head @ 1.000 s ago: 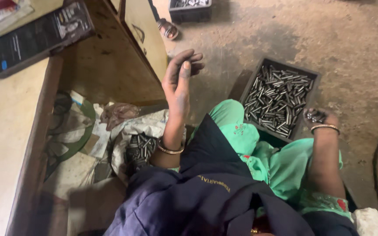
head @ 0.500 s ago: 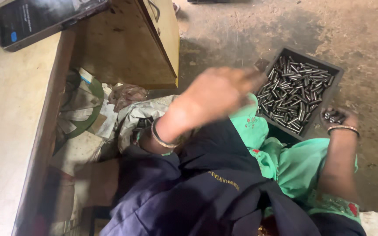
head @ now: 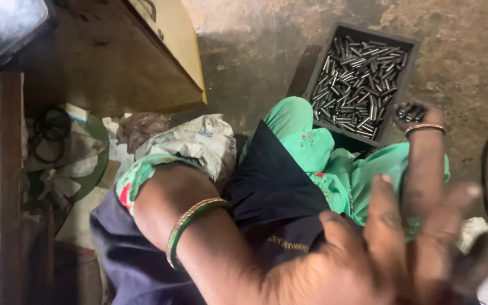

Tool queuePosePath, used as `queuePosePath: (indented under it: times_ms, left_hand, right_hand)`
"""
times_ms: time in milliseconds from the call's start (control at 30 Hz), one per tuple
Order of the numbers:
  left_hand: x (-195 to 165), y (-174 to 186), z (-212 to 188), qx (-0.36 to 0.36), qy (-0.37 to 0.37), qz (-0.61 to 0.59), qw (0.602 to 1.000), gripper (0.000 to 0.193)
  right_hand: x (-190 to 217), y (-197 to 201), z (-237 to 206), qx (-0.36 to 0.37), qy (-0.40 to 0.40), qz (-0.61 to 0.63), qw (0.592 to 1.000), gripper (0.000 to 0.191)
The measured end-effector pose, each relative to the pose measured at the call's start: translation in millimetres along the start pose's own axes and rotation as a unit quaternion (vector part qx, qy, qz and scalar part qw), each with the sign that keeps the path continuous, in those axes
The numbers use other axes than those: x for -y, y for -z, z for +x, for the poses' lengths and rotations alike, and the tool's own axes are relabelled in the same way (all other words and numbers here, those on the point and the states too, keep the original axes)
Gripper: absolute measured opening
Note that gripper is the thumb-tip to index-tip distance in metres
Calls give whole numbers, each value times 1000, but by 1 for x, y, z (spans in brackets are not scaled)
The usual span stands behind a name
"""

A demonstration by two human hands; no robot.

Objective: The person sits on the floor and sorts small cylindrical metal parts by hand, moving them between two black trays. The person repeatedly scoops parts from one tray and transfers them to the other, occasionally pausing to hold a handful of parts.

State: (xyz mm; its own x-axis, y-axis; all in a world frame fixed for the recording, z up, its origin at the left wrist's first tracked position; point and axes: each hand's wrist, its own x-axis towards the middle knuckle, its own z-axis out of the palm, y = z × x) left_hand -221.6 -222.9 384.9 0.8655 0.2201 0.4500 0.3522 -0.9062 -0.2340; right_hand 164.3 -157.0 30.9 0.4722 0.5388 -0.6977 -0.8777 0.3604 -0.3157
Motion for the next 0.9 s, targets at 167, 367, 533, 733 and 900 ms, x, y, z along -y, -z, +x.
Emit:
queuePosePath:
  times_ms: [167, 367, 533, 733, 900]
  left_hand:
    - [-12, -7, -4, 10, -20, -49, 999, 43]
    - [-15, 0, 7, 19, -48, -85, 995, 41]
    - [-7, 5, 18, 27, -80, -168, 982, 39]
    - [13, -34, 59, 96, -72, -352, 928, 37]
    - [51, -121, 67, 270, -128, -336, 893, 58]
  right_hand:
    - [-2, 1, 0, 3, 1, -3, 1000, 10]
    - [2, 4, -1, 10, 4, -2, 1000, 9]
    - [4, 8, -5, 17, 4, 10, 1000, 9]
    - [4, 11, -2, 24, 3, 1, 1000, 9]
    - [11, 13, 9, 40, 1, 10, 999, 8]
